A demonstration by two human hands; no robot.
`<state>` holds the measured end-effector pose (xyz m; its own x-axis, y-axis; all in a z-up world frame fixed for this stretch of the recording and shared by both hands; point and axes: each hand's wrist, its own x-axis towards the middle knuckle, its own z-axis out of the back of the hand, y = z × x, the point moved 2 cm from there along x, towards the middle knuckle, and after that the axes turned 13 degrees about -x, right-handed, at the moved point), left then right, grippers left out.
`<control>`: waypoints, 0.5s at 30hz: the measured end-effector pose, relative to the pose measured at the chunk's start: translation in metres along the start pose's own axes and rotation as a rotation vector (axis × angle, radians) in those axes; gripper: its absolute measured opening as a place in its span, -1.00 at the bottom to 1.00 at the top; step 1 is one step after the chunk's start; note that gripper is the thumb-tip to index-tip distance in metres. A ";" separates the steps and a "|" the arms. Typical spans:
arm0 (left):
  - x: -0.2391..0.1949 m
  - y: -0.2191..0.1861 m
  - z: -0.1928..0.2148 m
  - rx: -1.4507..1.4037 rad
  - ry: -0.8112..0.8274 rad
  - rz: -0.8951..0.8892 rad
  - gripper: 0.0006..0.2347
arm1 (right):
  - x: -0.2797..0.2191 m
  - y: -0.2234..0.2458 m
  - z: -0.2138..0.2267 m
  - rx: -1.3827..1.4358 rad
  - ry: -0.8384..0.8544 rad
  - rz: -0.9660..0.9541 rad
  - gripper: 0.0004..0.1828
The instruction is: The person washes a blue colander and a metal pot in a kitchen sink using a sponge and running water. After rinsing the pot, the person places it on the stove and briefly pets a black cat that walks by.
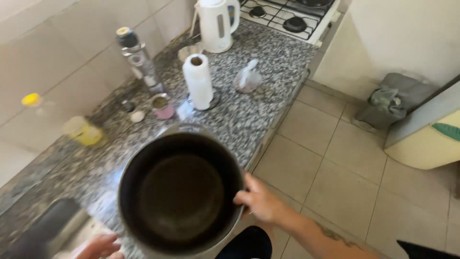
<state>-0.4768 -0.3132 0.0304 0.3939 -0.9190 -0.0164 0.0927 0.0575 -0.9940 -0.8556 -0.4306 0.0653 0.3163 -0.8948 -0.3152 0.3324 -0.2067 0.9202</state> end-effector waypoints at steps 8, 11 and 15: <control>0.144 -0.082 -0.380 0.374 0.031 -0.317 -0.94 | 0.091 -0.015 0.315 0.168 -0.395 -0.408 -0.76; 0.178 -0.080 -0.461 0.483 0.490 -0.167 -0.95 | 0.118 -0.029 0.418 0.241 -0.526 -0.513 -0.81; 0.226 -0.088 -0.548 0.771 1.022 0.259 -0.93 | 0.188 -0.037 0.546 0.182 -0.707 -0.444 -0.69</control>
<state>-0.8972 -0.7400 0.0552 -0.3575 -0.7073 -0.6099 0.7508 0.1707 -0.6381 -1.2938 -0.8077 0.0990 -0.4583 -0.7400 -0.4923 0.1271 -0.6028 0.7877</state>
